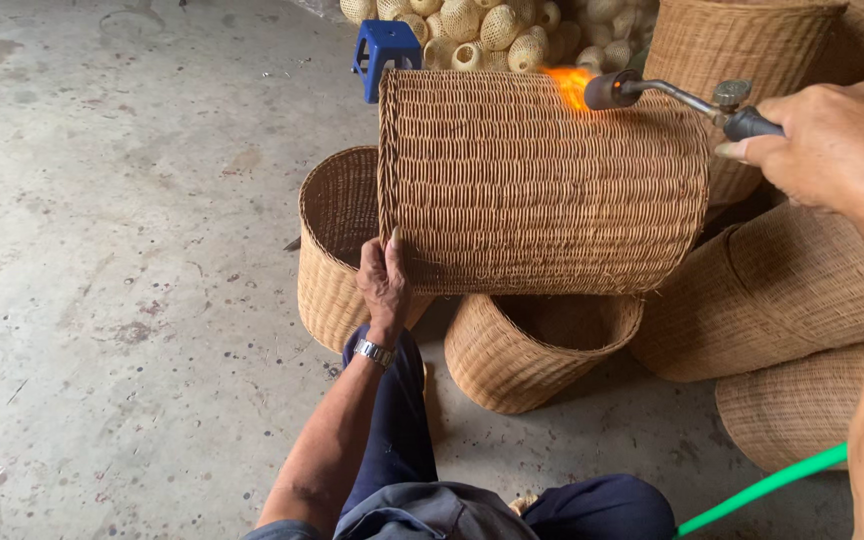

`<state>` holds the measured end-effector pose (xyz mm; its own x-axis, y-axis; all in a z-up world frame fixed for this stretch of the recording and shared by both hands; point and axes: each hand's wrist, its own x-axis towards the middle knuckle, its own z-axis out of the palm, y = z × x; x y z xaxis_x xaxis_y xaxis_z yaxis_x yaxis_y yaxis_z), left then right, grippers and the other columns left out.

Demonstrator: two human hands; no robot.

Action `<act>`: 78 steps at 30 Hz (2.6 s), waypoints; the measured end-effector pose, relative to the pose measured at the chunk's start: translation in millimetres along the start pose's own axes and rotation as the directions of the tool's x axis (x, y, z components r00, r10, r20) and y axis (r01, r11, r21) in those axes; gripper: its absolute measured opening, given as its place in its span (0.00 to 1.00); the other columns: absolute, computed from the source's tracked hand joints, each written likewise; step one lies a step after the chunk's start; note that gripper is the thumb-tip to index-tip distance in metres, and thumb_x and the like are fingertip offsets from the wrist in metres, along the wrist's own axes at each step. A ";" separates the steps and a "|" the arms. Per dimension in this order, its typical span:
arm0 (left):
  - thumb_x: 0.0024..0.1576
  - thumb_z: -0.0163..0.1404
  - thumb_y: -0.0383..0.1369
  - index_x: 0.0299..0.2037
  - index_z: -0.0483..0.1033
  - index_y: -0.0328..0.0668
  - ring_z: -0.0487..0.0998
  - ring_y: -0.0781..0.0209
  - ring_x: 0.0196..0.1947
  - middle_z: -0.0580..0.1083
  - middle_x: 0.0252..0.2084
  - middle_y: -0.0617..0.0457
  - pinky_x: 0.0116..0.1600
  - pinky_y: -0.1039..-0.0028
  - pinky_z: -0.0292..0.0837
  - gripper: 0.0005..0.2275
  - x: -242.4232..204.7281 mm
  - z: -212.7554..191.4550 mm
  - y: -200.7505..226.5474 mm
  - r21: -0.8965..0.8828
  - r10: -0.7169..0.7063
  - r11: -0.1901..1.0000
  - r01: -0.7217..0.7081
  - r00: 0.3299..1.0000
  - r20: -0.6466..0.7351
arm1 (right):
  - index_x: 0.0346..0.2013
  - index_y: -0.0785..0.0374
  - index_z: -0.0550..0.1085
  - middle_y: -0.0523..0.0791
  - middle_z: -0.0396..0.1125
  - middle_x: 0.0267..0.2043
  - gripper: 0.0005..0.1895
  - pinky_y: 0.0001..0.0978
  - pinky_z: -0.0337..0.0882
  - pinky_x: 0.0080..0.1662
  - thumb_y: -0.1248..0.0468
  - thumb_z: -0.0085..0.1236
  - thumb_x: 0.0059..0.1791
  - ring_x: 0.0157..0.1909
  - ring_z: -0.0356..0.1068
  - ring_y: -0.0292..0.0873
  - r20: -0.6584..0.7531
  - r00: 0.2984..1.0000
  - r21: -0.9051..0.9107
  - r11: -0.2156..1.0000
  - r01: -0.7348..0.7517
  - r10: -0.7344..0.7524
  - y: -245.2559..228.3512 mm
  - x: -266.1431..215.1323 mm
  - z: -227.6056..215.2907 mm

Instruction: The person uses a handheld blowtorch to singe loose fibers from woven baskets, rotating each basket by hand to apply the flame to both the interior and exterior surfaces.

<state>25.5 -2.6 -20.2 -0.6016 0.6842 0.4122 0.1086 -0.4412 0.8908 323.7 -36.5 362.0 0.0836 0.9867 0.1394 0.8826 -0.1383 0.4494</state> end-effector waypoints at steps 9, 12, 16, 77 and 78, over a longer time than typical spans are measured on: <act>0.67 0.50 0.36 0.42 0.72 0.36 0.69 0.70 0.25 0.71 0.26 0.55 0.31 0.75 0.67 0.10 -6.0 0.7 1.7 0.023 -0.018 1.000 0.018 1.000 0.000 | 0.46 0.60 0.79 0.51 0.71 0.19 0.14 0.36 0.67 0.23 0.53 0.55 0.57 0.17 0.67 0.43 0.072 0.997 0.199 0.980 0.010 -0.024 -62.6 8.2 -62.7; 0.67 0.49 0.36 0.43 0.72 0.36 0.71 0.70 0.26 0.73 0.28 0.54 0.32 0.75 0.68 0.09 -11.7 0.8 4.1 -0.005 -0.006 1.000 0.006 1.000 0.014 | 0.38 0.65 0.80 0.50 0.72 0.20 0.19 0.36 0.65 0.23 0.51 0.54 0.58 0.18 0.66 0.42 0.169 0.962 0.288 0.944 0.161 -0.215 -90.3 12.8 -86.6; 0.67 0.49 0.35 0.42 0.72 0.36 0.69 0.68 0.24 0.71 0.26 0.54 0.30 0.74 0.66 0.09 -15.2 2.8 4.3 0.012 -0.040 0.999 0.040 0.999 0.015 | 0.38 0.64 0.80 0.49 0.70 0.21 0.17 0.35 0.66 0.24 0.53 0.53 0.57 0.19 0.66 0.41 0.119 0.965 0.346 0.921 0.179 -0.233 -129.0 17.1 -104.3; 0.70 0.46 0.40 0.36 0.67 0.37 0.64 0.71 0.28 0.67 0.29 0.58 0.32 0.76 0.62 0.14 12.2 -1.7 8.1 -0.027 -0.083 0.996 0.085 0.994 0.069 | 0.41 0.63 0.82 0.47 0.68 0.19 0.15 0.33 0.65 0.19 0.53 0.62 0.54 0.15 0.67 0.41 0.081 0.981 0.250 0.949 -0.192 0.177 97.9 -18.6 45.6; 0.70 0.46 0.40 0.36 0.67 0.37 0.64 0.71 0.28 0.67 0.29 0.58 0.32 0.76 0.62 0.14 15.5 -1.5 6.2 -0.028 -0.083 0.996 0.085 0.994 0.074 | 0.42 0.60 0.83 0.44 0.68 0.20 0.14 0.37 0.66 0.19 0.54 0.63 0.50 0.16 0.67 0.40 0.151 0.972 0.446 0.865 -0.229 0.180 100.6 -27.0 50.9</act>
<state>15.7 4.3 -8.6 -0.5480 0.7597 0.3500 0.0346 -0.3975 0.9169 433.8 -72.7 358.6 0.3100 0.9471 0.0829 0.9507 -0.3079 -0.0368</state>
